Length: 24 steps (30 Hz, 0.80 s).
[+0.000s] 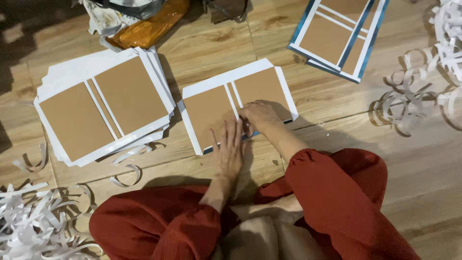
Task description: The person sits on the floor and assembles book covers by hand. They take a brown cover with white borders from a stack, fold it over a blue backing sheet, and press the edges to secure them. The finished items are placed in a separate pile to the right.
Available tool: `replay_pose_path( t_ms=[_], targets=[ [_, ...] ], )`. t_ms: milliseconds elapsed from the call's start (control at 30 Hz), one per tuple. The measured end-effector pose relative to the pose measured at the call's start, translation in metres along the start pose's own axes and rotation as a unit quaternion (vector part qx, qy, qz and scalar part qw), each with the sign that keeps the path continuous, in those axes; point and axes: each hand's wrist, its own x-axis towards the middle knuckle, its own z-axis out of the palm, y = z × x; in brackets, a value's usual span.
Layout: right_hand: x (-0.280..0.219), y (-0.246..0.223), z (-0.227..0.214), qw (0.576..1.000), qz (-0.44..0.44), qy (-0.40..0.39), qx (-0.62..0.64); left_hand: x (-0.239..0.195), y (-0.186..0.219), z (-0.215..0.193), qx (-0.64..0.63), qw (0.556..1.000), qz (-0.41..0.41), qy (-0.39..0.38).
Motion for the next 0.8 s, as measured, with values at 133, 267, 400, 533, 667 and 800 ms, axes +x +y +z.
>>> replay_pose_path(
  t_ms=[133,267,400,533,667,800],
  targets=[
    [-0.008,-0.019,0.01,0.986,0.115,-0.017,-0.122,-0.028,0.012,-0.017,-0.137,0.987,0.066,-0.054],
    [-0.064,-0.056,0.026,0.923,0.006,0.285,-0.258,-0.014,-0.001,-0.015,-0.19,0.967,0.096,-0.14],
    [-0.097,-0.083,0.037,0.978,0.102,0.109,-0.148,-0.011,-0.004,-0.024,-0.142,0.968,0.105,-0.18],
    [-0.094,-0.056,0.03,0.976,0.056,0.089,-0.191,-0.007,-0.012,-0.021,-0.172,0.97,0.094,-0.144],
    [-0.098,-0.044,0.018,0.982,0.052,0.058,-0.175,-0.017,-0.022,-0.02,-0.217,0.961,0.057,-0.159],
    [-0.098,-0.033,0.011,0.984,0.077,0.055,-0.151,-0.024,-0.038,-0.013,-0.201,0.966,0.009,-0.163]
  ],
)
